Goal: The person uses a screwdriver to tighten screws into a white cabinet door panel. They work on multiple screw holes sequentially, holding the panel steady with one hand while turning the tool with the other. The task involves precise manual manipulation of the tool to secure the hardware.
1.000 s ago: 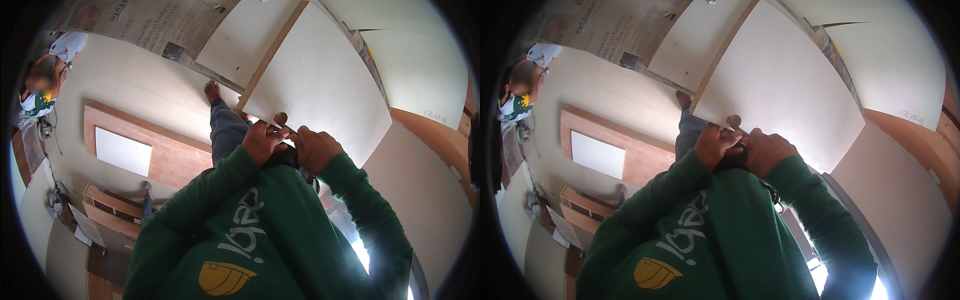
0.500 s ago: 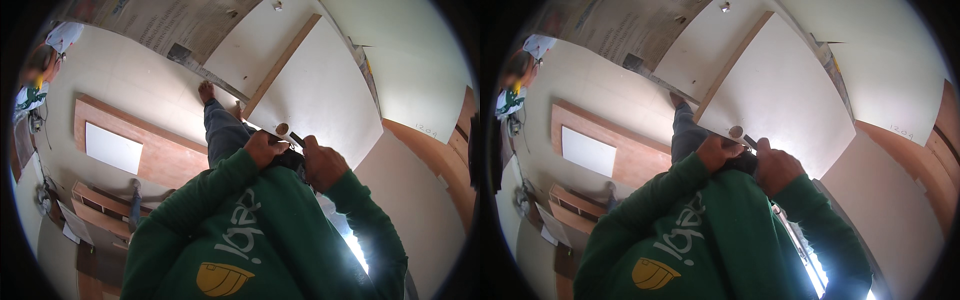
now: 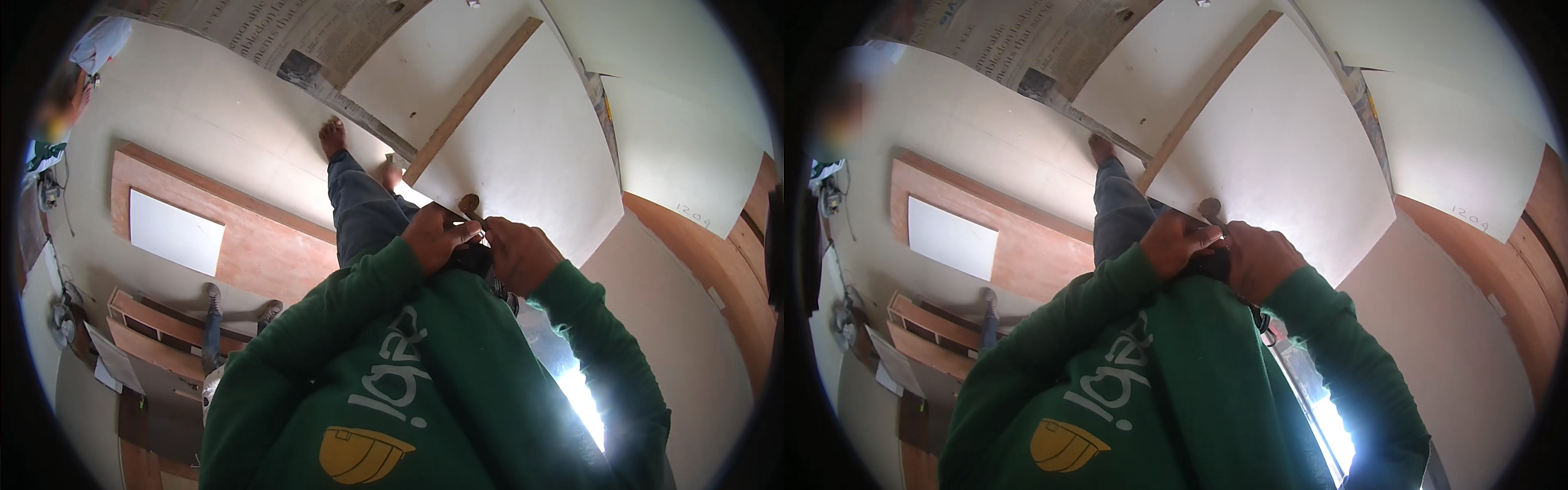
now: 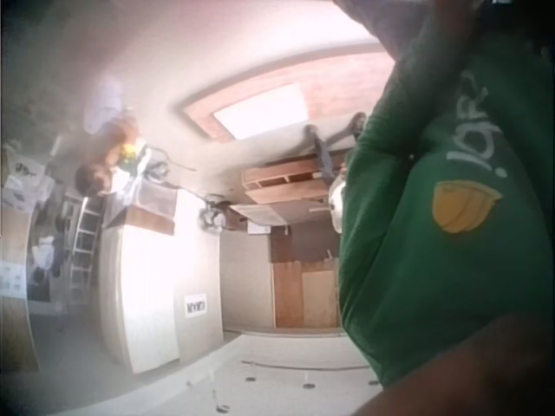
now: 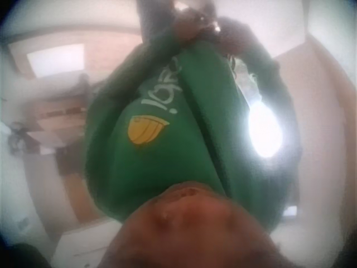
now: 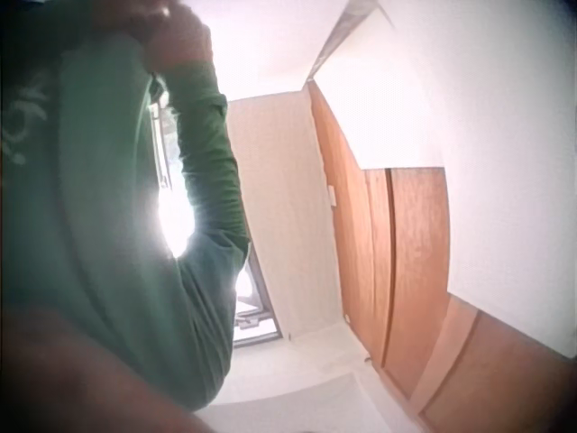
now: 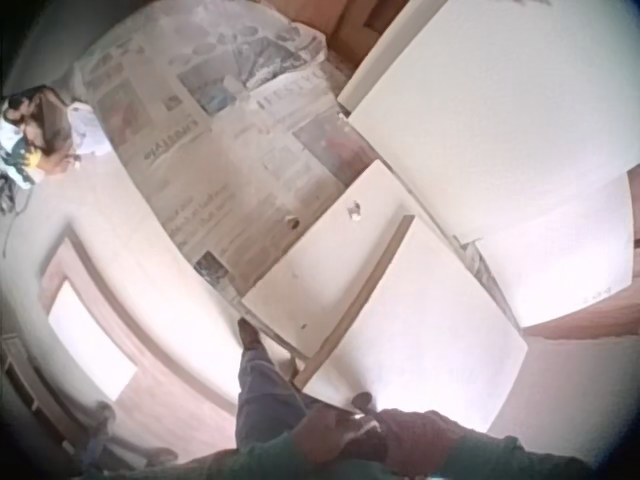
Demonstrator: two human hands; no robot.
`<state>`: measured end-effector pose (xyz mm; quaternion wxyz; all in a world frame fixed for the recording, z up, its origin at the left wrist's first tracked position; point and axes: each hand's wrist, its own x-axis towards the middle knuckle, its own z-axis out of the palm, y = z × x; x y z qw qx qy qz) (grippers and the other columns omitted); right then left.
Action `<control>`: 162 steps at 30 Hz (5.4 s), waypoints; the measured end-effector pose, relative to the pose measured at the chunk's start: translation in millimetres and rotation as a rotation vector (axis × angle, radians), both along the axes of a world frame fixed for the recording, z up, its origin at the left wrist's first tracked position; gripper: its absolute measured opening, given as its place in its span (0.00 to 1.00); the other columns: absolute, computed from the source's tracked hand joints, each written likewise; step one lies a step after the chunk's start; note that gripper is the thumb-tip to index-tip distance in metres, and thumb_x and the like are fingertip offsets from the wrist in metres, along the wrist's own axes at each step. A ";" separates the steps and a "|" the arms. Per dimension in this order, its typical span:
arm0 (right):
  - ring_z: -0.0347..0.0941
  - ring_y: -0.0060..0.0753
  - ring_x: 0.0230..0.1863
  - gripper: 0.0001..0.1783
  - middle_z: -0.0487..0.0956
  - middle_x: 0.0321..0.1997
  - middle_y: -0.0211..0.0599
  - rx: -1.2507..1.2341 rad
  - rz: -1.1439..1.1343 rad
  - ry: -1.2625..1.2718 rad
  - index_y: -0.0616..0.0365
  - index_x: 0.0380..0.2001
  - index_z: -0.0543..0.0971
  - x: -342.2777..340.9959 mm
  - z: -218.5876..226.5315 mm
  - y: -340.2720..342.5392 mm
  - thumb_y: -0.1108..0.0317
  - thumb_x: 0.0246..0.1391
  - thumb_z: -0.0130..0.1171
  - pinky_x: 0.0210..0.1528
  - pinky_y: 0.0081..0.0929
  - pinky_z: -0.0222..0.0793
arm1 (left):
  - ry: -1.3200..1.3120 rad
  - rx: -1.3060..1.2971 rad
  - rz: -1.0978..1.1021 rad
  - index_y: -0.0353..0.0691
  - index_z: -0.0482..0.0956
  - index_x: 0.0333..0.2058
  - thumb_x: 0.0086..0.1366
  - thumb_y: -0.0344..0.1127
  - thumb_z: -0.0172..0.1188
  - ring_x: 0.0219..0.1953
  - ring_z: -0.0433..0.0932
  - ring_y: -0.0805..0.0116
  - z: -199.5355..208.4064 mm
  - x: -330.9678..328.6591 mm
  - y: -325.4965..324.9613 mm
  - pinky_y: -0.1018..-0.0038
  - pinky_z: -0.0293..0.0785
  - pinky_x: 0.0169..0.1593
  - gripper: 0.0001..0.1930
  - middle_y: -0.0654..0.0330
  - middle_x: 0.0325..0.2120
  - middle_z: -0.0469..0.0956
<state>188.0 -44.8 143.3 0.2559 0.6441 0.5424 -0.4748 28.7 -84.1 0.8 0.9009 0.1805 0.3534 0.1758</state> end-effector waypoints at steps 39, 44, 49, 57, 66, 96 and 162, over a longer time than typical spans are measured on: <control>0.85 0.64 0.34 0.08 0.84 0.28 0.53 0.350 0.606 -0.392 0.56 0.47 0.75 -3.1 -0.8 -9.9 0.65 0.70 0.55 0.40 0.56 0.81 | 0.330 0.293 0.167 0.28 0.83 0.48 0.71 0.51 0.71 0.38 0.90 0.58 -13.3 33.3 -25.2 0.62 0.85 0.45 0.26 0.46 0.35 0.88; 0.83 0.66 0.36 0.08 0.85 0.32 0.53 0.304 0.521 -0.170 0.54 0.46 0.77 25.9 2.0 -7.0 0.64 0.73 0.51 0.41 0.58 0.79 | 0.341 0.451 0.346 0.29 0.76 0.56 0.72 0.48 0.72 0.42 0.88 0.58 -12.7 48.9 -50.2 0.61 0.86 0.47 0.28 0.45 0.45 0.86; 0.83 0.64 0.44 0.11 0.87 0.38 0.49 0.320 0.545 -0.183 0.54 0.45 0.80 19.9 -1.4 -3.7 0.62 0.73 0.50 0.50 0.59 0.78 | 0.241 0.262 0.460 0.33 0.74 0.55 0.73 0.49 0.71 0.37 0.84 0.72 -29.0 64.6 -56.7 0.71 0.85 0.35 0.26 0.58 0.37 0.82; 0.82 0.61 0.51 0.13 0.87 0.44 0.48 0.261 0.739 -0.252 0.54 0.44 0.84 11.0 -0.2 17.2 0.62 0.74 0.51 0.56 0.55 0.77 | 0.208 0.306 0.528 0.33 0.78 0.41 0.71 0.54 0.72 0.29 0.78 0.74 -25.9 65.0 -46.0 0.70 0.76 0.30 0.26 0.62 0.24 0.76; 0.85 0.59 0.45 0.09 0.87 0.38 0.50 0.377 0.952 -0.263 0.54 0.45 0.82 13.0 -11.2 15.7 0.64 0.70 0.56 0.49 0.56 0.80 | 0.569 0.476 0.668 0.34 0.75 0.30 0.68 0.60 0.73 0.28 0.78 0.61 -40.1 88.9 -55.2 0.62 0.77 0.36 0.31 0.53 0.24 0.78; 0.88 0.47 0.40 0.14 0.87 0.36 0.40 0.677 1.314 -0.389 0.42 0.53 0.83 21.2 -21.8 27.4 0.62 0.65 0.61 0.43 0.47 0.83 | 0.472 0.452 0.592 0.28 0.80 0.50 0.70 0.62 0.70 0.32 0.88 0.67 -32.0 85.7 -49.9 0.69 0.88 0.36 0.35 0.53 0.33 0.84; 0.82 0.73 0.39 0.18 0.83 0.35 0.63 0.661 -1.504 0.146 0.65 0.59 0.72 -130.7 -13.7 -80.2 0.76 0.68 0.56 0.42 0.56 0.76 | -0.083 2.161 -0.878 0.51 0.84 0.57 0.68 0.62 0.65 0.75 0.64 0.51 20.9 -7.2 172.9 0.37 0.47 0.76 0.28 0.57 0.70 0.72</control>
